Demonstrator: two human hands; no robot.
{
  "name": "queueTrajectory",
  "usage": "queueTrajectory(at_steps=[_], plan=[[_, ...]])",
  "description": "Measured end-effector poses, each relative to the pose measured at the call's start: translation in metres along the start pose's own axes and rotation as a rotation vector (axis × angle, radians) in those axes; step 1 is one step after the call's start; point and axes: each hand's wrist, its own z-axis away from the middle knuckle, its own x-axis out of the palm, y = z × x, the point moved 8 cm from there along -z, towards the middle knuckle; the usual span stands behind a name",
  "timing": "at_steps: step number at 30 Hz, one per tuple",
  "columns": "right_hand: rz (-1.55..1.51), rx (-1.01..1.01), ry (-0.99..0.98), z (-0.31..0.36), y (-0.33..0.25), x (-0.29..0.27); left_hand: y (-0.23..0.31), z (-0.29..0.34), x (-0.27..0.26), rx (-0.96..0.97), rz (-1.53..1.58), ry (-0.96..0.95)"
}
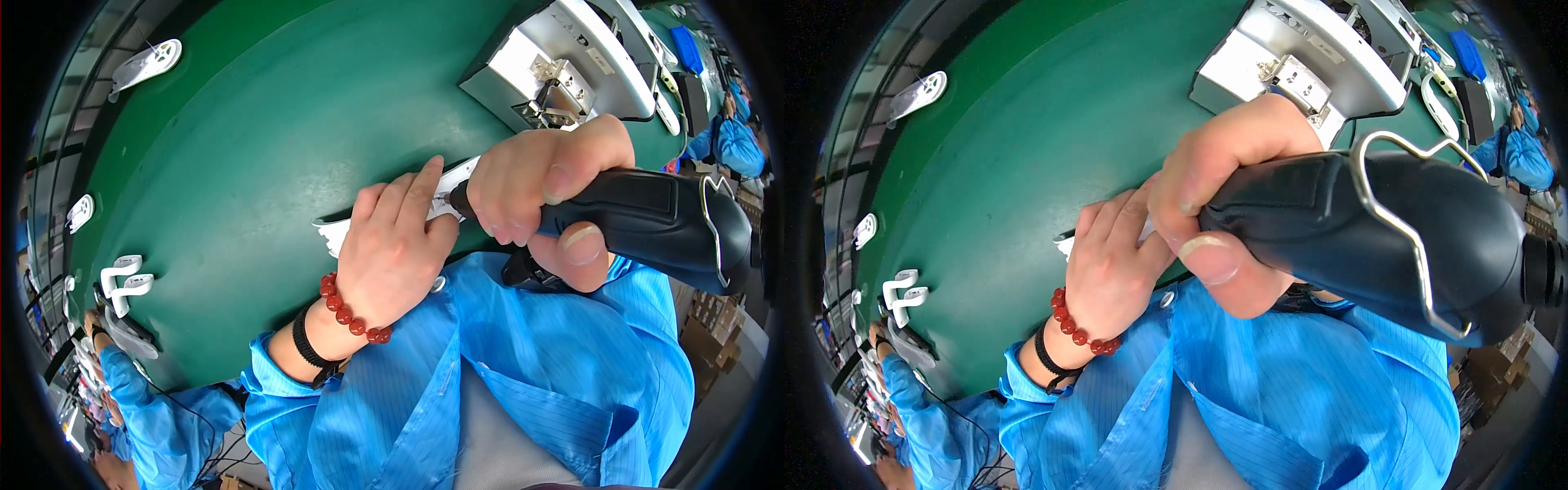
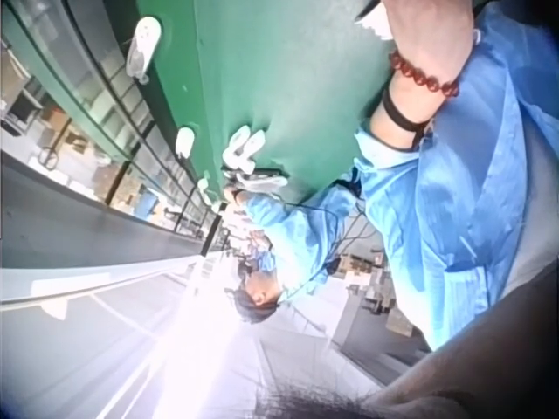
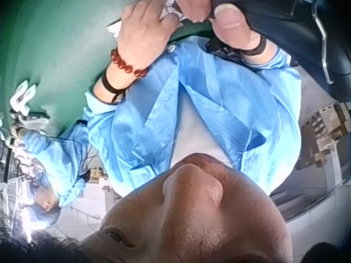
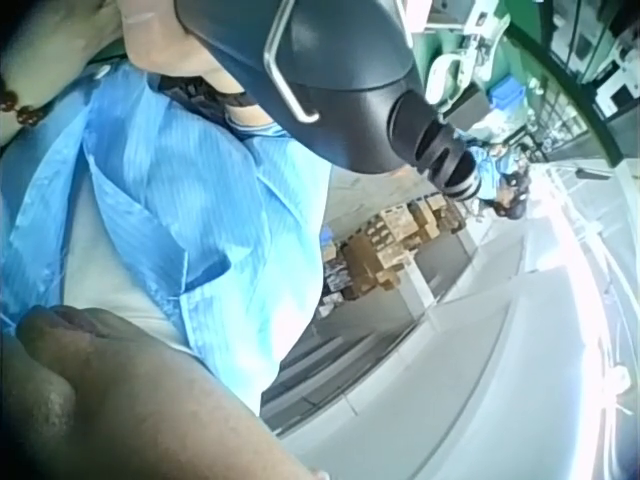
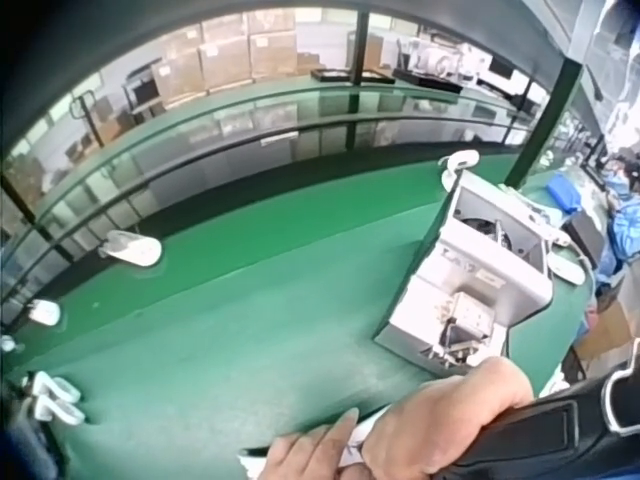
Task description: Assembling the plastic casing and internal wiring of a handheld electronic device using an electric screwdriver on a factory production line.
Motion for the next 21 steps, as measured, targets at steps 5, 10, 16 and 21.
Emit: queueTrajectory(at_steps=[5,10,16,21], plan=[[0.029,0.029,0.010,-0.004,0.000,0.004,-0.002,-0.004,-0.002,-0.007,0.026,-0.040],[0.146,0.058,-0.129,-0.008,0.002,0.007,-0.005,-0.001,-0.003,-0.028,0.044,-0.029],[0.051,0.037,-0.185,-0.013,0.003,-0.008,-0.011,-0.001,-0.001,0.018,0.008,-0.141],[-0.028,-0.304,0.072,-0.022,-0.085,-0.048,-0.104,-0.082,-0.043,-0.027,-0.283,-0.085]])
